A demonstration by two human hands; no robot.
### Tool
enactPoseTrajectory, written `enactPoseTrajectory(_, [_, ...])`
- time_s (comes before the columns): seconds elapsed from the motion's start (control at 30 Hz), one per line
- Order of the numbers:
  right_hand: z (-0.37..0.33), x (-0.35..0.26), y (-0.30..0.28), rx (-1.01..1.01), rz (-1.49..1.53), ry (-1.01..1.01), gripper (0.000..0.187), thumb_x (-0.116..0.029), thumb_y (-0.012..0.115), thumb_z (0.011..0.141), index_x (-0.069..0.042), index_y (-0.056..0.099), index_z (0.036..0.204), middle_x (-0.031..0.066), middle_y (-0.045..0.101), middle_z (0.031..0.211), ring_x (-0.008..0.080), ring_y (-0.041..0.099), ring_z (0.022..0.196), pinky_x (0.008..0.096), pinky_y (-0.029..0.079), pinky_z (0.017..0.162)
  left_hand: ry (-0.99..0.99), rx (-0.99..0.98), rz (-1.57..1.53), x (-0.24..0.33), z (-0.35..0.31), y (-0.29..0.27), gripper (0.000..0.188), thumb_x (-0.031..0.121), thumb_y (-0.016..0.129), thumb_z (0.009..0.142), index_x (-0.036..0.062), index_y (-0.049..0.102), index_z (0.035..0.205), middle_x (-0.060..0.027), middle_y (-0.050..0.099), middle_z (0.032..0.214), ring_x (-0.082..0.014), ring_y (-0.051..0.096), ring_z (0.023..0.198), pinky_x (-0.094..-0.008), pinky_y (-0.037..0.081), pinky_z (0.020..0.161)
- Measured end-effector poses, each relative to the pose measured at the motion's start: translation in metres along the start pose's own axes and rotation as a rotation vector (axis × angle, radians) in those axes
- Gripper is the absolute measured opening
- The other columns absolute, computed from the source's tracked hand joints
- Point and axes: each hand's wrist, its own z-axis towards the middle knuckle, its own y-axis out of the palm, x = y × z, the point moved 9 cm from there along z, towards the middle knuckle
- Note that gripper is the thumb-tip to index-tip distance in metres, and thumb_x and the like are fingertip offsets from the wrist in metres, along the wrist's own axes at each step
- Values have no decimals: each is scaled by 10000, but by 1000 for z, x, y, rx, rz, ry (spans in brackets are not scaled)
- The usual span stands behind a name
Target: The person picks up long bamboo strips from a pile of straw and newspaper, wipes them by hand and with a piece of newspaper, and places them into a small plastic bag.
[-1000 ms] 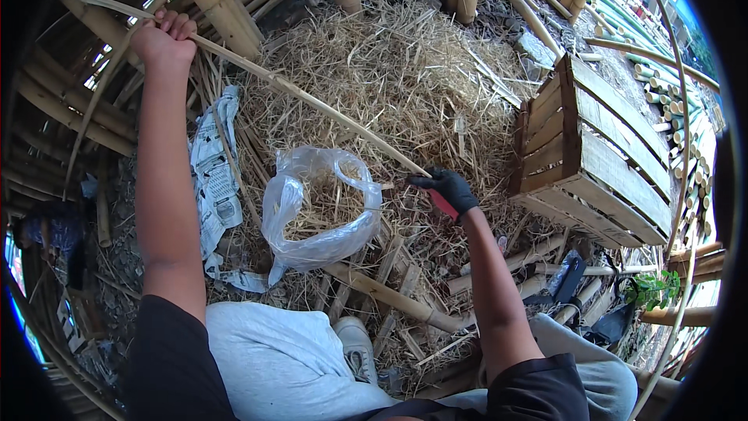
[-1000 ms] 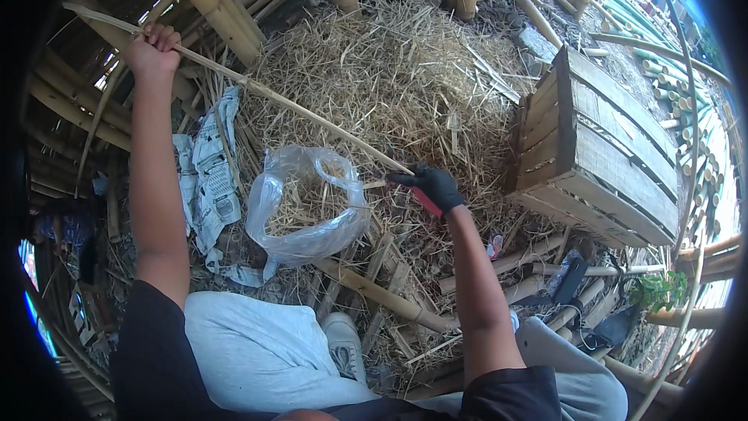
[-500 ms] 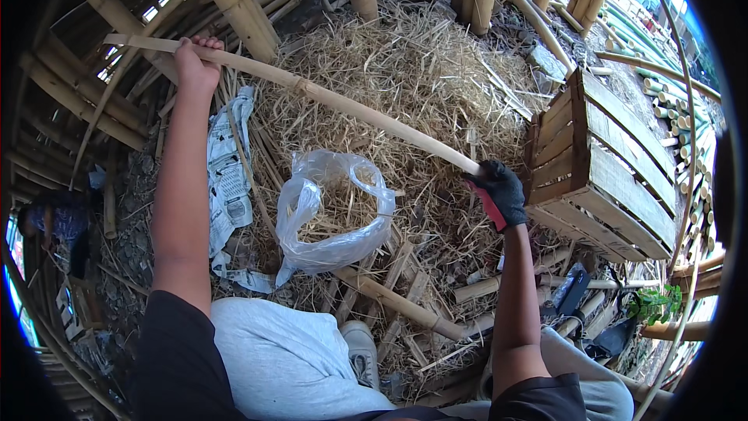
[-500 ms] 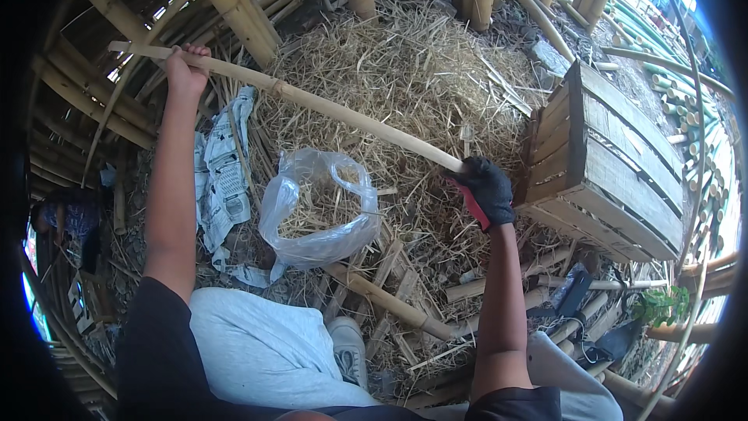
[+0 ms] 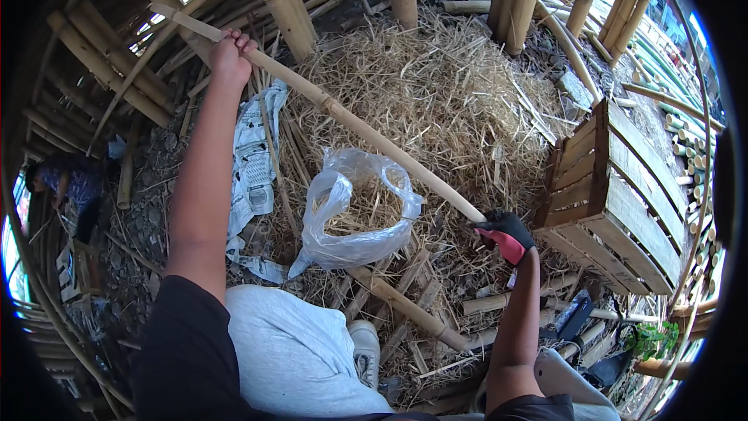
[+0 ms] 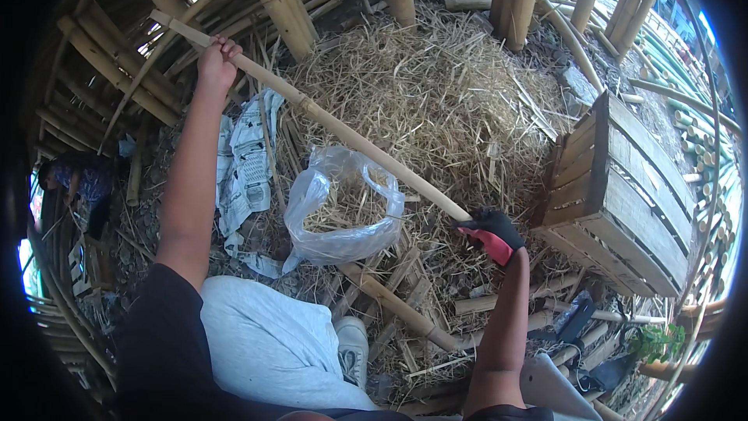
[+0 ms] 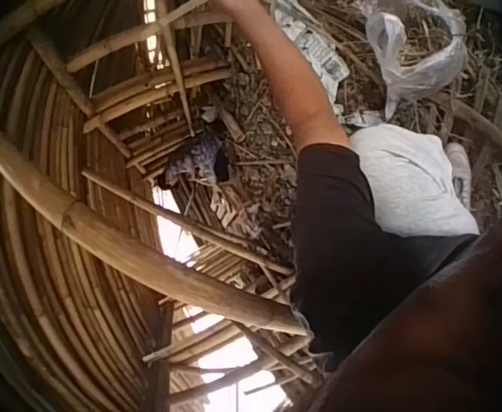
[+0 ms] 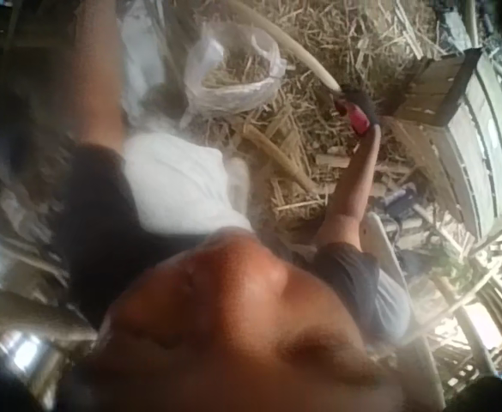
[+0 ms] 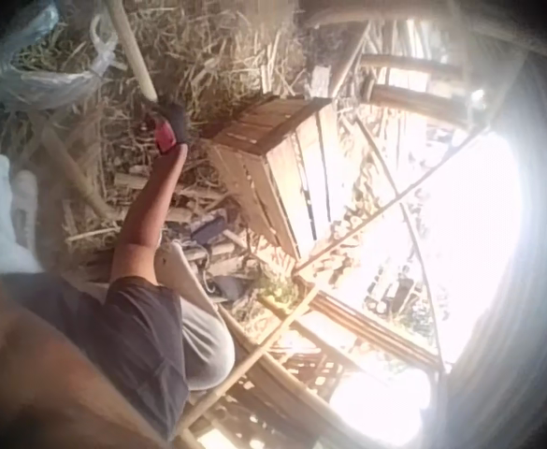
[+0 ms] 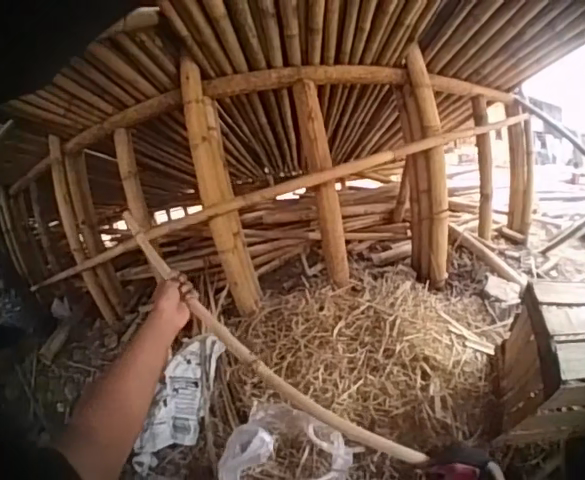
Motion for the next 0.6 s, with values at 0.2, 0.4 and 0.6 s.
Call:
enactPoseTrajectory(0.2, [-14,14,1,72,269,28,237,-224,733,973,4,759,1031,-2,614,693,87,542,595,274,396,544,10,66,70,-7,-31,-12,128,126,407,1104,63,515,1132,-101,636,1050,-257,655,974,-421,534,862])
enactPoseTrajectory(0.4, [-15,-41,28,102,472,29,180,-190,752,960,-10,761,975,-47,568,677,56,471,559,261,317,510,-378,19,338,-45,-203,-3,589,466,558,1069,-22,425,1371,-204,421,1434,-399,424,1426,-541,336,1222])
enactPoseTrajectory(0.6, [-16,-181,130,-114,394,-69,262,-213,729,995,-80,772,1216,5,655,845,72,513,621,251,399,560,-606,-236,114,-35,-355,4,345,218,538,1091,-12,478,1342,-223,520,1432,-387,445,1465,-579,354,1230])
